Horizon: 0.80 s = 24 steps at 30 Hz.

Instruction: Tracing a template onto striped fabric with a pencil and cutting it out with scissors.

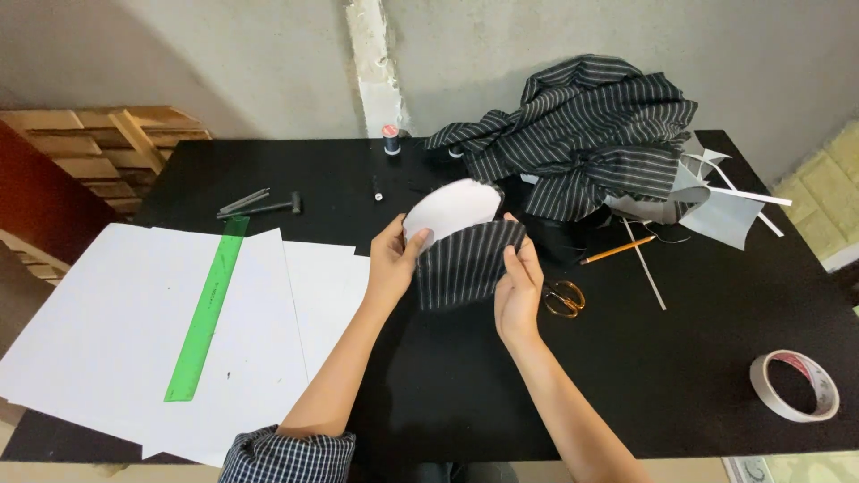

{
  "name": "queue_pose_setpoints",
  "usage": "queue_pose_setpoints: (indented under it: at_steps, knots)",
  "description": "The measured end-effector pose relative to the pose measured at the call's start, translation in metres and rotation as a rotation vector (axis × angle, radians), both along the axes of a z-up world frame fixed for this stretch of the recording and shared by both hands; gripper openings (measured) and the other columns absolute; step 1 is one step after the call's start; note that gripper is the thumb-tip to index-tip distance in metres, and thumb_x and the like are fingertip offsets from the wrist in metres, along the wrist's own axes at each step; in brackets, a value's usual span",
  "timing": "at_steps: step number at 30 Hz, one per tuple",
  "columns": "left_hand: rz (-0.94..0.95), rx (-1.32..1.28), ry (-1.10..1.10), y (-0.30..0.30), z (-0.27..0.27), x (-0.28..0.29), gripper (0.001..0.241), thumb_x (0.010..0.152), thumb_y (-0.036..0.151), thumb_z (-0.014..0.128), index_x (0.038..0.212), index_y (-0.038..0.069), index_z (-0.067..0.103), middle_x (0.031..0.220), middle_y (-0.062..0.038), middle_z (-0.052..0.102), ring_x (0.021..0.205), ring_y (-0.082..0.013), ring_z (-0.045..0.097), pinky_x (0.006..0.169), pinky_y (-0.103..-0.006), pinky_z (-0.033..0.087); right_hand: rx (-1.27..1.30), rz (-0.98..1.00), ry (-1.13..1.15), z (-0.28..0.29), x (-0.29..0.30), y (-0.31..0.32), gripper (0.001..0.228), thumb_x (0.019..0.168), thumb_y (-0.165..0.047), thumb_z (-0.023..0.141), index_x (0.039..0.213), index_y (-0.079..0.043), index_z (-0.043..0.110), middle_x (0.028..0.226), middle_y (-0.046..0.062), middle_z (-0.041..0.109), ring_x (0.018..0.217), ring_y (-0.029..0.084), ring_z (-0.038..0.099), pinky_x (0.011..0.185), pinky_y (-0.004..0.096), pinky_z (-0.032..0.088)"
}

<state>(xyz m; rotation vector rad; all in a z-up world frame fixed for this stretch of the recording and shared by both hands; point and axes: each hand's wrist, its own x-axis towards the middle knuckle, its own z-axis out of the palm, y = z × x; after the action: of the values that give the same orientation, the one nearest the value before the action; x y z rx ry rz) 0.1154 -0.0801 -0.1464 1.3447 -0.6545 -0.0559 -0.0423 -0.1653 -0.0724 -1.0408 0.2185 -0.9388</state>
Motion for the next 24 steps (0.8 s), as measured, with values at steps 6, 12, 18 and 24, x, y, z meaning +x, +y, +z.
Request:
queue_pose_setpoints:
  at_steps: [6, 12, 18, 24]
  knots:
    - [-0.031, 0.009, -0.026, 0.011, 0.035, -0.020, 0.026, 0.094, 0.009, 0.056, 0.119, 0.002, 0.058, 0.105, -0.009, 0.066, 0.102, -0.0154, 0.057, 0.096, -0.0405, 0.045, 0.023, -0.004, 0.038, -0.024, 0.005, -0.004, 0.017, 0.098, -0.009, 0.044, 0.109, -0.004, 0.056, 0.109, 0.005, 0.056, 0.107, 0.016, 0.051, 0.099, 0.034, 0.041]
    - [-0.022, -0.059, -0.083, 0.013, 0.045, -0.020, 0.036, 0.088, 0.000, 0.062, 0.122, -0.002, 0.050, 0.109, -0.014, 0.061, 0.106, -0.0193, 0.053, 0.094, -0.0423, 0.046, -0.021, 0.023, 0.021, -0.045, 0.013, -0.015, 0.012, 0.097, -0.009, 0.047, 0.097, -0.005, 0.058, 0.116, 0.005, 0.054, 0.119, 0.018, 0.047, 0.105, 0.034, 0.036]
    - [0.022, -0.019, 0.104, 0.001, -0.015, 0.022, 0.017, 0.079, 0.001, 0.074, 0.094, 0.004, 0.068, 0.077, -0.005, 0.067, 0.074, -0.0087, 0.055, 0.071, -0.0280, 0.053, -0.012, 0.020, 0.008, -0.084, 0.029, -0.037, 0.010, 0.097, -0.008, 0.046, 0.093, -0.005, 0.054, 0.119, 0.006, 0.050, 0.120, 0.020, 0.042, 0.107, 0.038, 0.032]
    - [0.038, -0.044, 0.173, 0.009, 0.029, 0.004, 0.020, 0.074, 0.001, 0.078, 0.092, 0.005, 0.070, 0.076, -0.002, 0.068, 0.071, -0.0063, 0.057, 0.068, -0.0250, 0.055, -0.020, 0.006, 0.012, -0.081, 0.029, -0.039, 0.013, 0.097, -0.007, 0.047, 0.085, -0.005, 0.051, 0.110, 0.007, 0.053, 0.112, 0.019, 0.047, 0.102, 0.036, 0.037]
